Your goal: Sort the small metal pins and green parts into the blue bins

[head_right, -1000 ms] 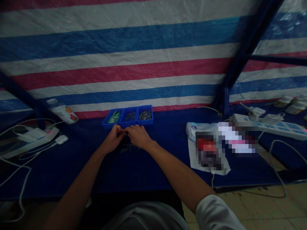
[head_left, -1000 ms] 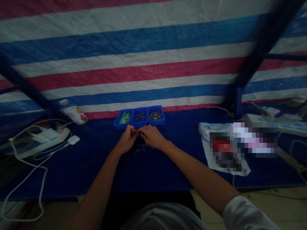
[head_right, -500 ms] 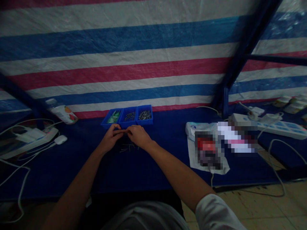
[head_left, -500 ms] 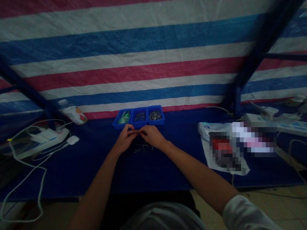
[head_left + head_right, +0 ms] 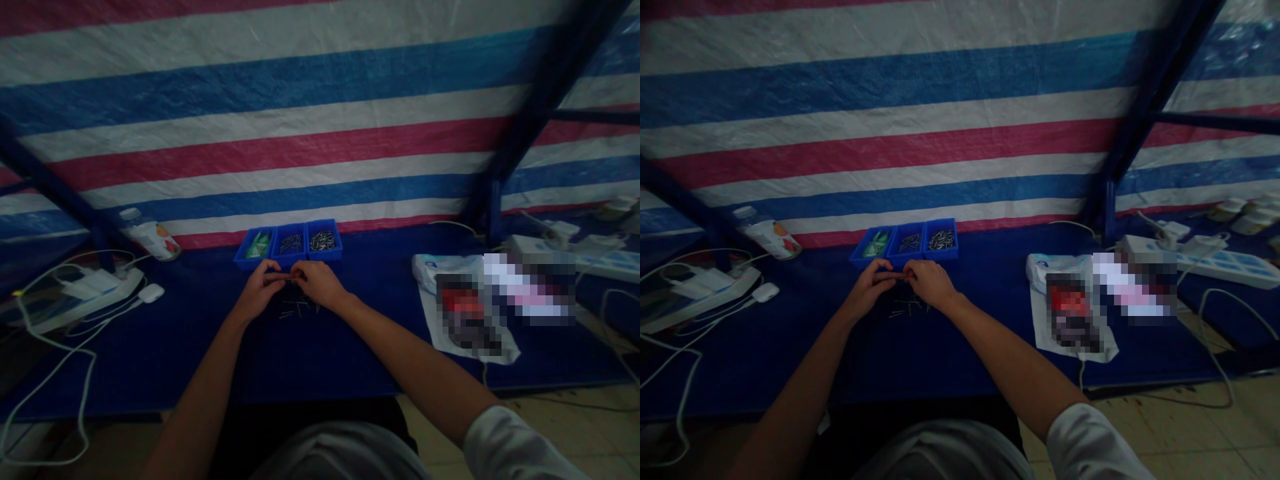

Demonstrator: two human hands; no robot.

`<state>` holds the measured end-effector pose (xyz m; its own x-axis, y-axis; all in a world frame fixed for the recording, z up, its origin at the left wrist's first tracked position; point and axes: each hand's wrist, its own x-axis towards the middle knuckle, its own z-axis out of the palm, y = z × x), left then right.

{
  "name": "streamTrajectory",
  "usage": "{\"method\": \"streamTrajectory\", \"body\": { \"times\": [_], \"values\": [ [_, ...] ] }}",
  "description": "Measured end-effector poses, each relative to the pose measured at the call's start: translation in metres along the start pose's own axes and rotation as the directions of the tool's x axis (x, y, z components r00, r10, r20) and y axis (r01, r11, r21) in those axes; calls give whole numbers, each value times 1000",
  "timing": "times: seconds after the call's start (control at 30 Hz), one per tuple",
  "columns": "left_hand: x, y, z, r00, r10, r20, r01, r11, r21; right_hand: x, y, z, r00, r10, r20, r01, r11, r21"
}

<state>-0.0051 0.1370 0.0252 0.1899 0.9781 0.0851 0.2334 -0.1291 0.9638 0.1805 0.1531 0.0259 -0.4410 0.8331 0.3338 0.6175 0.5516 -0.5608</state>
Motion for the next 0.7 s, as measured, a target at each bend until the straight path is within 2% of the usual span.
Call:
{"method": "streamTrajectory", "body": {
  "times": [0.43,0.7],
  "values": [
    [-2,2,-1,1000,-3,23,3,1000,-22,-1,1,-1,999,27,29,-26,999,-38],
    [-1,3,0,1000,23,-2,-23,1000,2,0,1,-1,999,17,49,-14,999,-49]
  ]
}}
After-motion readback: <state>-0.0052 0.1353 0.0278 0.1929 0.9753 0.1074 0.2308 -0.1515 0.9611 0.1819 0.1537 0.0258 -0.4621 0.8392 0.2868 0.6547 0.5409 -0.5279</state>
